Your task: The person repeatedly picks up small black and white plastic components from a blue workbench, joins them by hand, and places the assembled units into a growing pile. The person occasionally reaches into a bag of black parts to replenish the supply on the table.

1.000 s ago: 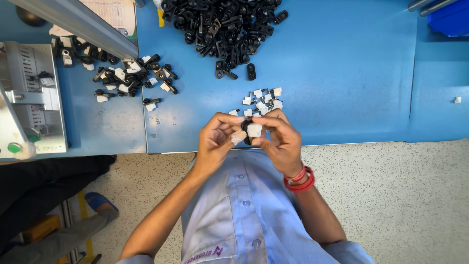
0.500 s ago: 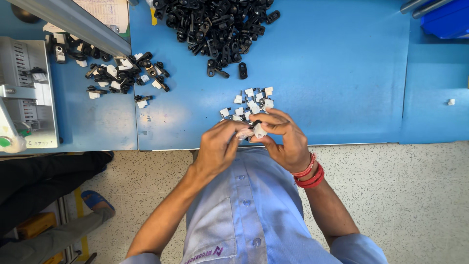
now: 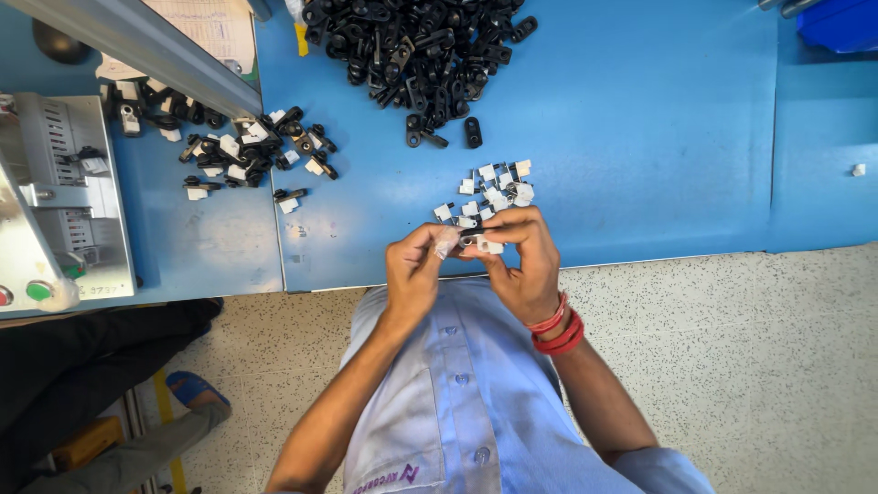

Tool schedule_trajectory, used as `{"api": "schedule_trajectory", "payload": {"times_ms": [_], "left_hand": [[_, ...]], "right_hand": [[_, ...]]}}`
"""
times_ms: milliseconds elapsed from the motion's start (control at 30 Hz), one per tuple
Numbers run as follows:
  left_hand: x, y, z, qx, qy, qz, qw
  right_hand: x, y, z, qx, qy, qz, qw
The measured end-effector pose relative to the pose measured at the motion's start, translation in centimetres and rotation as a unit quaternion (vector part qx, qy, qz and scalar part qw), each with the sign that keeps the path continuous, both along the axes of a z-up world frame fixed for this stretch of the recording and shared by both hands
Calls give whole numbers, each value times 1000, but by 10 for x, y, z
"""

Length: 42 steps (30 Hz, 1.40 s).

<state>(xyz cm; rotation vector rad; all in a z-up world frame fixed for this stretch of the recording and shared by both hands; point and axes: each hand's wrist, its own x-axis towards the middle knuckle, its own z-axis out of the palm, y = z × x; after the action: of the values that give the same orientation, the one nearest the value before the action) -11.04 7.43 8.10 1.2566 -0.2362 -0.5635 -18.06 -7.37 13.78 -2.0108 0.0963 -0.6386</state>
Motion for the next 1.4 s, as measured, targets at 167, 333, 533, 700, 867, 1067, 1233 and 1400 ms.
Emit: {"api": "schedule_trajectory", "payload": {"times_ms": [167,333,533,700,867,1067,1233,1400], "left_hand": [[12,11,3,-35,15,-40,998],[28,13,-3,-44,34,-21,998],[30,12,15,54,-44,-129,989],[30,-4,47,178,-170,-90,965],[24,-3,59,230,-274,-74,931],[28,6,17,53,-92,-103,989],[38,7,-23,0,137,-122,983],[43,19,-30,-1,166,-147,975]], "right_hand": [[6,21,-10,137,-49,-40,989],[5,-2,-3,16,48,64,997],[-1,-28,6,-42,51,174,983],[2,-47,1,-55,95,169,979],[6,-51,-6,-63,86,153,982],[11,-41,-9,-68,83,139,984],[18,-28,-17,-109,75,121,984],[16,-22,-25,-70,71,83,992]]}}
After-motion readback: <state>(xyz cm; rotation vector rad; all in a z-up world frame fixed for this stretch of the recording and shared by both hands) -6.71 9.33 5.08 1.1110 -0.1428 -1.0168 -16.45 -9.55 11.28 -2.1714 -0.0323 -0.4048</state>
